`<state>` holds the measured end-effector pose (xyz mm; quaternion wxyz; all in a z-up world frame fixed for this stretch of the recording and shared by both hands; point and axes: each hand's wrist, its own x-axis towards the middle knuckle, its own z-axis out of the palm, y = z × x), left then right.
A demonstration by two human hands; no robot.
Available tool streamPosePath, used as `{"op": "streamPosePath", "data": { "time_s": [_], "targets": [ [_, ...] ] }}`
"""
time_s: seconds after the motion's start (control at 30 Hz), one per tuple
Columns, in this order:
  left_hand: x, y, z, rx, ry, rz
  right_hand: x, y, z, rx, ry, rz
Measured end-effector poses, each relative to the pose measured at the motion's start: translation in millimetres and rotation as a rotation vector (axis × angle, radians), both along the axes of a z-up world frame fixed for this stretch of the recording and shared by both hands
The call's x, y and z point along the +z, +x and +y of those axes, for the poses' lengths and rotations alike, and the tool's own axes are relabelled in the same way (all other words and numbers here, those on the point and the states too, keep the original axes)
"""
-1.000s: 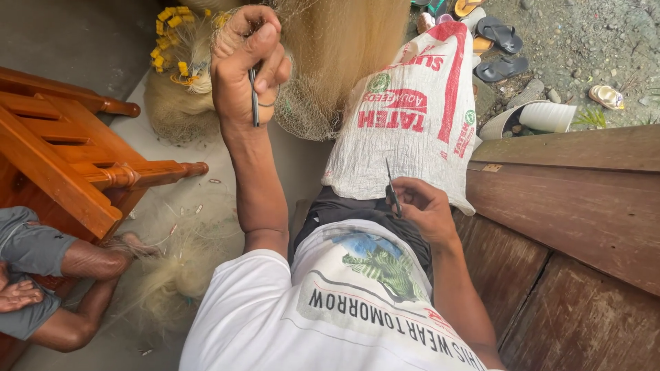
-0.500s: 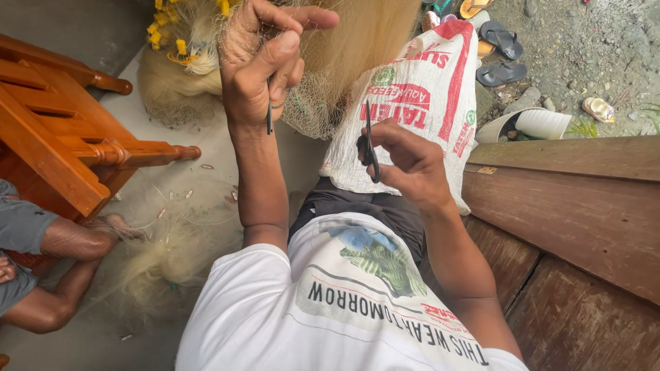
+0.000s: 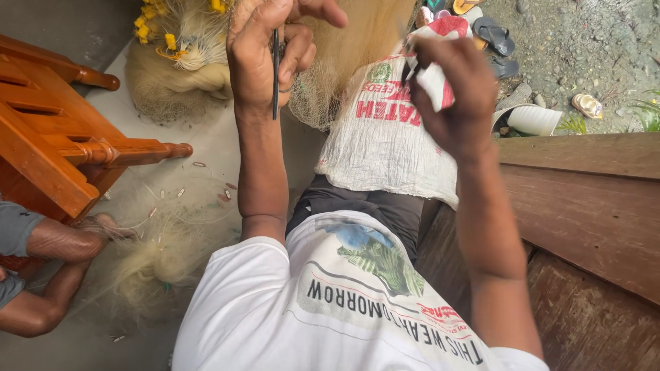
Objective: Repair a fishing net by threading line through the mesh, tying knots, and trimming excess with scissors.
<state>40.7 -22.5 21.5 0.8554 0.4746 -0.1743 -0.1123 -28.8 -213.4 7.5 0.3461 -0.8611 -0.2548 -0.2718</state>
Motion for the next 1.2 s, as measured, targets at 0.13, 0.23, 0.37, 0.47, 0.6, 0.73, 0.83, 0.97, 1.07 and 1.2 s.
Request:
{"op": "streamPosePath", "data": {
  "time_s": [0.13, 0.23, 0.37, 0.47, 0.6, 0.73, 0.83, 0.97, 1.07, 1.2],
  "targets": [
    [3, 1, 7, -0.096, -0.024, -0.028, 15, 26, -6, 0.056, -0.011, -0.08],
    [3, -1, 11, -0.197, -0.072, -0.073, 10, 36, 2, 0.118, -0.04, -0.136],
    [0, 4, 12, -0.34, -0.097, -0.07, 6, 43, 15, 0.159, -0.061, -0.185],
    [-4, 9, 14, -0.443, -0.14, -0.01, 9, 42, 19, 0.165, 0.007, -0.14],
    [-4, 10, 15, -0.385, -0.124, -0.029, -4, 23, 19, 0.427, 0.632, 0.269],
    [7, -2, 15, -0.176, 0.164, -0.187, -9, -18, 33, 0.721, 1.229, 0.706],
    [-4, -11, 12, -0.057, 0.219, -0.115, -14, -36, 46, 0.738, 1.533, 1.037],
    [-7, -14, 11, 0.075, 0.074, -0.067, -27, -17, 53, 0.805, 1.662, 1.245],
    [-7, -14, 15, 0.139, 0.066, -0.072, -31, -1, 58, 0.852, 1.653, 1.252],
    [-3, -15, 19, 0.093, 0.027, -0.027, -42, 9, 58, 0.967, 1.683, 1.246]
  ]
}}
